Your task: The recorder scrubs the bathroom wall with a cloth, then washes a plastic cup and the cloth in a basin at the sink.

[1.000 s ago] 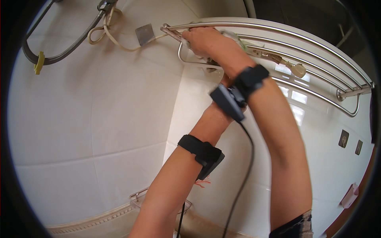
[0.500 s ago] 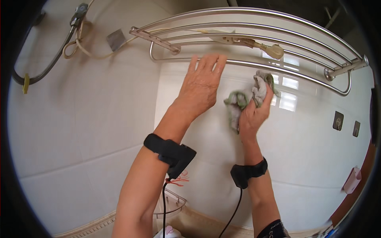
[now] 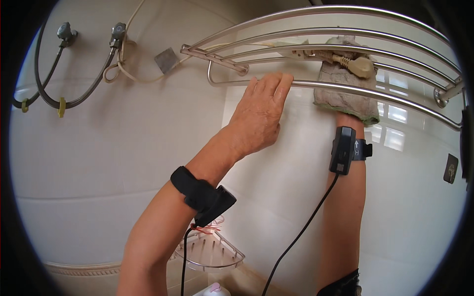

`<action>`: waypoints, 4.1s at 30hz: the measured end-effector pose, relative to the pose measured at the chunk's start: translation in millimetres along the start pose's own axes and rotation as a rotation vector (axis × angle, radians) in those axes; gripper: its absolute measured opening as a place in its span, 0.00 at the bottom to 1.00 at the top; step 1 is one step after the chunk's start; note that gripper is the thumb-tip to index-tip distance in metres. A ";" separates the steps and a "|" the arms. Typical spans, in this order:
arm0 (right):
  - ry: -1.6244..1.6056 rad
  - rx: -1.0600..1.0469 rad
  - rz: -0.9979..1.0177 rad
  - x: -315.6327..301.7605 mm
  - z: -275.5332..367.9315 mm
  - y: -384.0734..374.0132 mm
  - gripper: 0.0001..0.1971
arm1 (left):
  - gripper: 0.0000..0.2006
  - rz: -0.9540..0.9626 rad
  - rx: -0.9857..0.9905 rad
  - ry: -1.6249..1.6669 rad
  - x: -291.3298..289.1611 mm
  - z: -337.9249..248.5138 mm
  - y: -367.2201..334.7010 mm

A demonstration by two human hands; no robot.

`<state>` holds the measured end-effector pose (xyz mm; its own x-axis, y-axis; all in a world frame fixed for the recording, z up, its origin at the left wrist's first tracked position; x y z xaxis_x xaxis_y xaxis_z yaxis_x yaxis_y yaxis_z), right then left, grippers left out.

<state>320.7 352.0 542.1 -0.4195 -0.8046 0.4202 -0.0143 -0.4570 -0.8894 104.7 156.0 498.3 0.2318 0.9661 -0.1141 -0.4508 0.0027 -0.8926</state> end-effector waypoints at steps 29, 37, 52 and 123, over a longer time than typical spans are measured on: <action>0.182 0.019 0.016 38.2 34.6 8.3 0.16 | 0.32 -0.115 -0.015 -0.018 9.6 11.7 2.8; 0.336 -0.187 -0.027 25.4 190.9 47.7 0.16 | 0.32 -0.130 -0.078 -0.002 2.9 3.7 0.6; 0.231 -0.028 0.015 23.6 78.6 17.7 0.16 | 0.33 -0.102 -0.061 -0.094 11.5 -4.0 -0.6; 1.255 -0.005 -0.079 74.0 9.0 298.9 0.15 | 0.14 0.436 0.109 0.513 -83.9 -186.1 40.5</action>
<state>293.6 152.4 309.0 -0.9901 0.1399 0.0141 -0.0808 -0.4838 -0.8714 227.4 26.9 390.5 0.3767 0.6404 -0.6693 -0.6734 -0.3069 -0.6726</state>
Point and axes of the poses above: each hand's wrist, its own y-axis away from the middle knuckle, its own x-axis out of the palm, z = x × y, the point moved 2 cm from there along -y, towards the middle knuckle, and after that the axes turned 2 degrees about x, right-handed, at the moved point
